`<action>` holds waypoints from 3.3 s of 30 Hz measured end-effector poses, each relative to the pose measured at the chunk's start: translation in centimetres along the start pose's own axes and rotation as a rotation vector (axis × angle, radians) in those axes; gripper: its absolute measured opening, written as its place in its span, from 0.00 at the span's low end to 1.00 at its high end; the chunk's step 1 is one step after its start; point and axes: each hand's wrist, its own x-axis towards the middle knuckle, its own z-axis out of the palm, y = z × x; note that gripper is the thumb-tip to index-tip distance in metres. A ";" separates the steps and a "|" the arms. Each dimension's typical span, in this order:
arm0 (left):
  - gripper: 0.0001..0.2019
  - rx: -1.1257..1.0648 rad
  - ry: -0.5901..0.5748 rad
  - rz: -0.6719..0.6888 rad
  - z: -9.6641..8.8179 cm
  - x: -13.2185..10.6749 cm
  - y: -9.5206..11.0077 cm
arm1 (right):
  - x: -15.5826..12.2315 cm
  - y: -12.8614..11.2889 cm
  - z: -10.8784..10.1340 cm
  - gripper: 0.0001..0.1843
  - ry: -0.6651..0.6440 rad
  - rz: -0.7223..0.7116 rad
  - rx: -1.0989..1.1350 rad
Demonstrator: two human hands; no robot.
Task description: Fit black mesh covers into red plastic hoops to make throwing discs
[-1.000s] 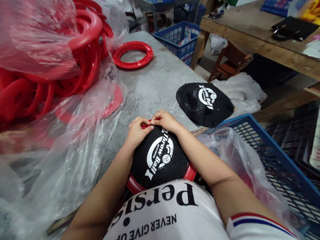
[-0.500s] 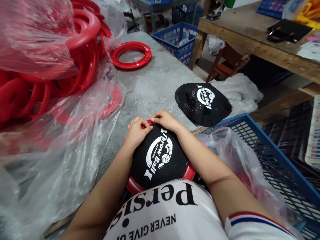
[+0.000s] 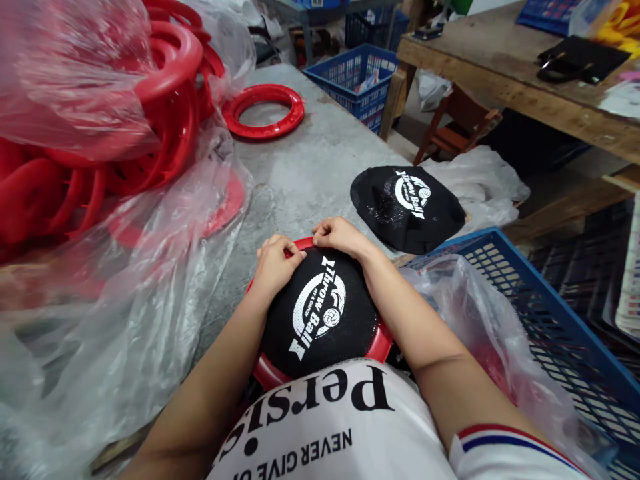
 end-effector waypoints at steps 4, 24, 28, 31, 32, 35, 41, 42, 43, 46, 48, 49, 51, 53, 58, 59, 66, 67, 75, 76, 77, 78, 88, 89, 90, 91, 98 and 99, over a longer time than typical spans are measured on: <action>0.08 0.004 0.007 -0.007 0.0 0.0 0.1 | 0.2 0.3 0.0 0.05 -0.001 -0.024 -0.119; 0.09 0.077 0.043 0.177 0.2 -1.3 0.1 | 0.7 0.5 1.3 0.09 0.013 -0.119 -0.492; 0.10 0.170 0.045 0.149 -0.2 -1.5 0.0 | 0.6 0.5 1.2 0.08 0.022 -0.122 -0.483; 0.07 0.266 0.032 0.134 -0.3 -1.9 0.3 | 0.5 0.5 1.2 0.07 0.022 -0.138 -0.496; 0.07 0.281 0.030 0.126 -0.3 -1.9 0.5 | 0.5 0.5 1.3 0.07 0.020 -0.140 -0.501; 0.06 0.272 0.028 0.094 -0.3 -1.9 0.7 | 0.4 0.4 1.4 0.07 0.038 -0.123 -0.502; 0.03 0.112 0.041 0.020 -0.1 -1.0 0.3 | 0.4 0.2 1.9 0.06 -0.022 -0.136 -0.373; 0.02 0.084 0.046 0.015 -0.1 -0.9 0.2 | 0.4 0.2 1.9 0.05 -0.050 -0.145 -0.381; 0.03 0.062 0.052 0.011 -0.1 -0.8 0.1 | 0.5 0.3 1.9 0.04 -0.068 -0.149 -0.397; 0.04 0.032 0.072 0.004 -0.1 -0.5 -0.1 | 0.7 0.3 2.0 0.04 -0.072 -0.137 -0.434; 0.05 0.027 0.080 -0.004 0.0 -0.4 -0.1 | 0.8 0.3 2.1 0.05 -0.056 -0.112 -0.447; 0.05 0.027 0.082 -0.007 0.0 -0.4 -0.1 | 0.8 0.2 2.2 0.05 -0.051 -0.101 -0.458; 0.05 0.034 0.082 -0.014 0.0 -0.3 -0.1 | 0.7 0.1 2.3 0.06 -0.044 -0.088 -0.482; 0.06 0.047 0.078 -0.016 0.0 -0.2 -0.1 | 0.6 0.0 2.4 0.06 -0.042 -0.085 -0.502; 0.06 0.066 0.074 -0.017 -0.1 -0.2 -0.1 | 0.5 -0.3 2.4 0.06 -0.032 -0.099 -0.535; 0.06 0.066 0.074 -0.016 -0.1 -0.2 -0.1 | 0.4 -0.3 2.4 0.06 -0.032 -0.101 -0.544; 0.07 0.105 0.071 -0.018 0.0 -0.2 0.0 | 0.2 -0.9 2.5 0.06 -0.032 -0.076 -0.570; 0.07 0.114 0.071 -0.022 0.0 -0.1 0.0 | 0.2 -1.0 2.6 0.06 -0.031 -0.071 -0.568; 0.08 0.147 0.036 -0.065 -0.2 0.2 -0.1 | 0.2 -1.3 2.5 0.07 -0.035 -0.033 -0.562; 0.08 0.143 0.031 -0.072 -0.3 0.3 0.0 | 0.2 -1.4 2.5 0.07 -0.032 -0.021 -0.561; 0.08 0.138 0.025 -0.078 -0.4 0.3 0.0 | 0.2 -1.4 2.5 0.07 -0.030 -0.010 -0.561; 0.08 0.133 0.018 -0.084 -0.5 0.4 0.0 | 0.3 -1.5 2.6 0.07 -0.029 -0.001 -0.561; 0.08 0.138 -0.027 -0.110 -1.0 0.7 0.2 | 0.4 -2.0 2.8 0.07 -0.019 0.038 -0.554; 0.09 0.128 -0.028 -0.113 -1.0 0.7 0.3 | 0.4 -2.0 2.8 0.08 -0.020 0.038 -0.555; 0.10 0.117 -0.029 -0.112 -1.0 0.7 0.3 | 0.4 -2.0 2.8 0.08 -0.022 0.037 -0.555; 0.10 0.108 -0.029 -0.106 -1.0 0.7 0.3 | 0.4 -2.0 2.8 0.08 -0.023 0.038 -0.557; 0.09 0.063 -0.026 -0.051 -0.7 0.7 -0.3 | 0.5 -1.8 2.8 0.07 -0.019 0.045 -0.565; 0.08 0.057 -0.027 -0.048 -0.7 0.7 -0.4 | 0.5 -1.8 2.8 0.07 -0.017 0.039 -0.569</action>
